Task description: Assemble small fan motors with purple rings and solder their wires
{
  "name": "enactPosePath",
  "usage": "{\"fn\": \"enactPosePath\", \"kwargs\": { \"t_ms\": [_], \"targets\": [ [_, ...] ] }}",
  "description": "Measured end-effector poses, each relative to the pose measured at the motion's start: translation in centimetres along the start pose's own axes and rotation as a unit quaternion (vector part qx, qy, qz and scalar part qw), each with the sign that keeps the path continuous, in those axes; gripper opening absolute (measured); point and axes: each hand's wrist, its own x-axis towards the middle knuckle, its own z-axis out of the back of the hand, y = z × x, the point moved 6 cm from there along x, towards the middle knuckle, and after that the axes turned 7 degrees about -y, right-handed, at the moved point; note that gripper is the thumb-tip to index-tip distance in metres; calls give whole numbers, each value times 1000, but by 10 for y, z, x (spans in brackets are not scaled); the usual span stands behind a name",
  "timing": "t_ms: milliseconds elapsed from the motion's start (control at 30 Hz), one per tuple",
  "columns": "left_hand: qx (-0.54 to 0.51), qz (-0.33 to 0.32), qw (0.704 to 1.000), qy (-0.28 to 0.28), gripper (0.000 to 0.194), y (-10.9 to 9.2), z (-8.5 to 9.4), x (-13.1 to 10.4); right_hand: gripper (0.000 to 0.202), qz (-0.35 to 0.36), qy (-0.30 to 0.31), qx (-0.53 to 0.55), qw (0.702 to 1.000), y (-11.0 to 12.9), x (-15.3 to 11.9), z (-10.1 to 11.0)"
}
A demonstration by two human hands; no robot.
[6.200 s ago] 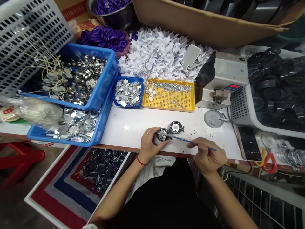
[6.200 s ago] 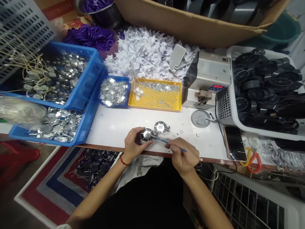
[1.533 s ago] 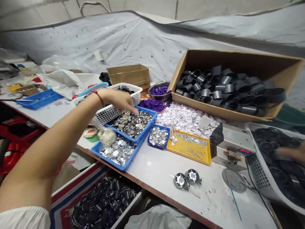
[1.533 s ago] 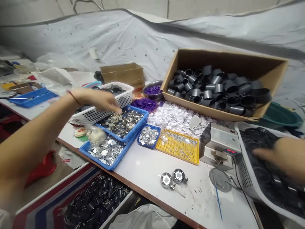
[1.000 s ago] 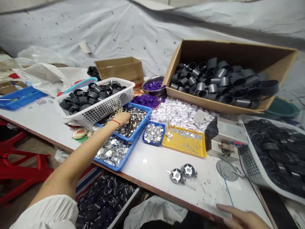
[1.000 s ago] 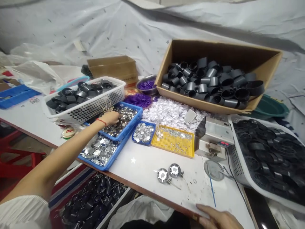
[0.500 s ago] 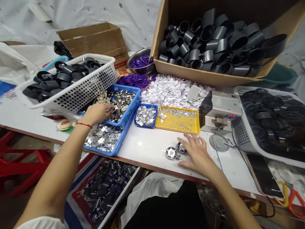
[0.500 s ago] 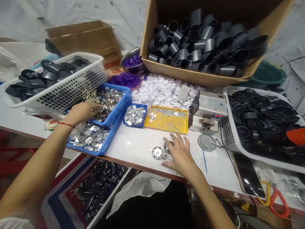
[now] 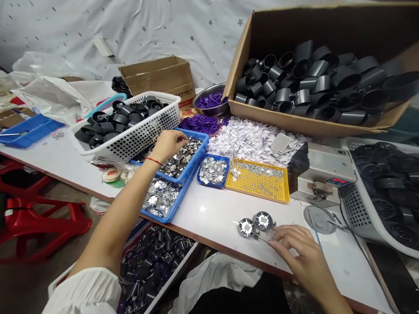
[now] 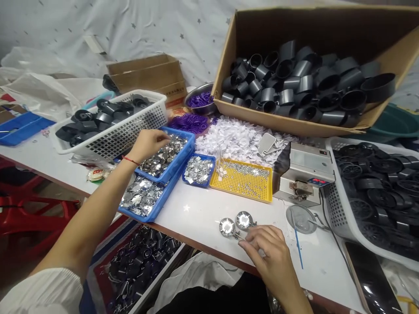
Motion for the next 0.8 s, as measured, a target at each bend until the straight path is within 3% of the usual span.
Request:
{"fn": "enactPosePath", "kwargs": {
  "t_ms": [67,133,267,400,533,600,667,733,800],
  "targets": [
    [1,-5,1000,-27,27,-21,-3,9,28,-28,-5,-4,1000,-6,-6,0],
    [24,-29,999,-7,30,-48,-16,15,29,-56,-19,-12,998,-13,-12,-1],
    [23,-85,994,68,22,-98,-64,22,20,-68,-34,-18,997,-19,-16,-6],
    [23,-51,995,82,36,-114,-107,45,20,-51,-7,-13,999,-12,-10,-8],
    [12,-16,995,99,34,-119,-130,63,25,-84,-5,-16,996,-18,-10,-1],
    [3,-19,995,93,35,-121,-127,60,25,-104,-6,-21,994,-27,-16,3],
    [3,-22,997,68,34,-113,-113,53,23,-119,-9,-20,993,-38,-24,8],
    [23,-4,999,37,29,-87,-89,47,23,-134,-15,-18,991,-50,-33,13],
    [64,44,997,21,28,-46,-61,46,26,-165,-22,-25,986,-60,-39,17]
  ]
}}
